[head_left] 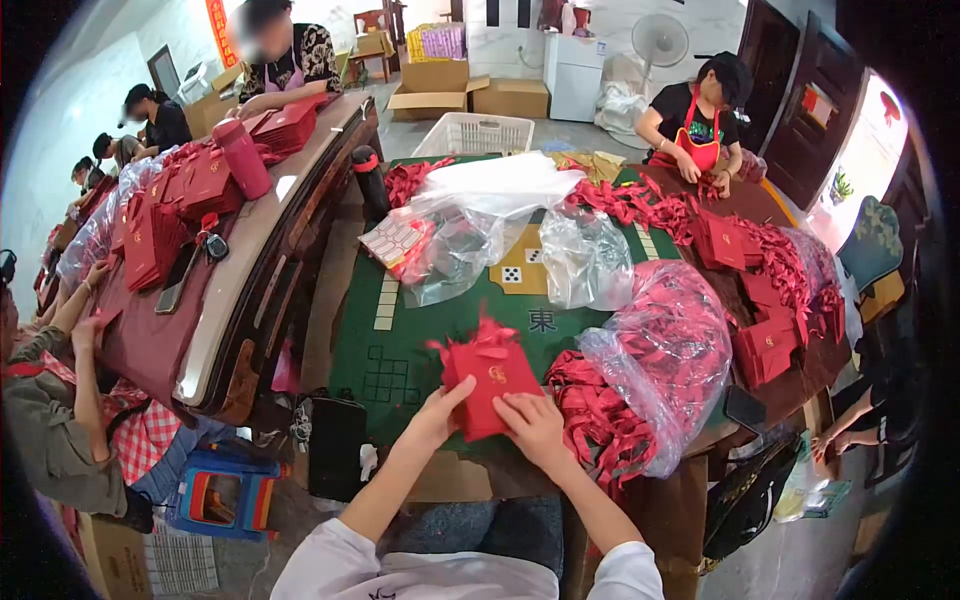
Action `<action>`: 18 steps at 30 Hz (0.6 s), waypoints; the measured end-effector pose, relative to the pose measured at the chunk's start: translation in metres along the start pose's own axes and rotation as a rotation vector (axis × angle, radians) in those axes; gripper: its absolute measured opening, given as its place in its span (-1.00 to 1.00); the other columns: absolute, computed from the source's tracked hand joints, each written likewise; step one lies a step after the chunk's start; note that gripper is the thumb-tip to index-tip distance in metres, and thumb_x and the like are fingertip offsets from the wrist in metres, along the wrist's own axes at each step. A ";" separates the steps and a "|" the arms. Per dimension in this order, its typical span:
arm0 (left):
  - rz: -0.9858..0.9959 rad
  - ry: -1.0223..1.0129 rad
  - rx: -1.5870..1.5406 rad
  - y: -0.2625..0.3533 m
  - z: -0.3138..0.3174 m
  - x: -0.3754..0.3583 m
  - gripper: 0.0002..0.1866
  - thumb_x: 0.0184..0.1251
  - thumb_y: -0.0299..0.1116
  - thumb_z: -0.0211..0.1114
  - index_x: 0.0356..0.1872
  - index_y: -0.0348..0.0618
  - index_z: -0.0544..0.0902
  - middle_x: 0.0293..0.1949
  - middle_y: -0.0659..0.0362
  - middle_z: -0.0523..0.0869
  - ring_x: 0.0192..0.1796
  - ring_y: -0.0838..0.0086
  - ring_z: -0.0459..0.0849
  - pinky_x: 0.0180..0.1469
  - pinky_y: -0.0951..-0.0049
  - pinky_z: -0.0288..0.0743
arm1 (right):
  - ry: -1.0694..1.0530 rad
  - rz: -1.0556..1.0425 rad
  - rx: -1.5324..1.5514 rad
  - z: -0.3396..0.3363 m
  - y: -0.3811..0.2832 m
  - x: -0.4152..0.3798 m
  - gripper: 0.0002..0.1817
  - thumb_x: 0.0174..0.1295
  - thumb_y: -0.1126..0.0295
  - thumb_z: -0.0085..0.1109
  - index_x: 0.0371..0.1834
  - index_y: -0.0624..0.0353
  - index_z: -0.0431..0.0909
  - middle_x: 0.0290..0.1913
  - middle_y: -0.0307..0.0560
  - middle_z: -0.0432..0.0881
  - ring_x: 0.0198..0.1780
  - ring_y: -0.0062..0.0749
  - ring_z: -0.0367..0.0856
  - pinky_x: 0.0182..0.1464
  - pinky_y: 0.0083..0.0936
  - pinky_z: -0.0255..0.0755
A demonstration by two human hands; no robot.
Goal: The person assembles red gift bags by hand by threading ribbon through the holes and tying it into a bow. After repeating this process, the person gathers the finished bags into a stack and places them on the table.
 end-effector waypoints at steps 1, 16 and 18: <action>-0.027 0.066 -0.032 -0.009 -0.009 0.006 -0.48 0.34 -0.22 0.42 0.26 -0.10 0.48 0.13 0.22 0.67 0.13 0.45 0.67 0.14 0.33 0.62 | -0.014 -0.040 -0.011 0.002 -0.005 -0.002 -0.35 -0.15 0.35 0.39 0.18 -0.04 0.61 0.05 -0.20 0.64 0.06 -0.26 0.61 0.08 -0.31 0.48; 0.362 0.027 0.140 0.098 0.019 0.155 -0.31 0.03 -0.53 0.52 0.25 -0.22 0.43 0.09 0.07 0.66 0.12 0.28 0.66 0.22 0.25 0.52 | 0.101 0.557 0.130 0.008 -0.010 -0.091 -0.40 0.03 0.48 0.42 0.20 0.14 0.47 0.23 0.13 0.38 0.32 0.19 0.32 0.34 0.06 0.23; 0.350 0.025 0.201 0.106 0.016 0.194 -0.23 0.08 -0.51 0.49 0.38 -0.11 0.37 0.15 0.07 0.65 0.18 0.25 0.63 0.27 0.23 0.47 | 0.047 0.592 0.167 0.017 -0.006 -0.101 -0.41 0.04 0.46 0.42 0.21 0.13 0.47 0.24 0.12 0.39 0.34 0.17 0.31 0.35 0.05 0.20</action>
Point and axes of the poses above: each hand's wrist, its own x-axis towards the middle knuckle, its own z-axis out of the palm, y = z × x, the point moved 5 cm from there along x, towards the middle knuckle
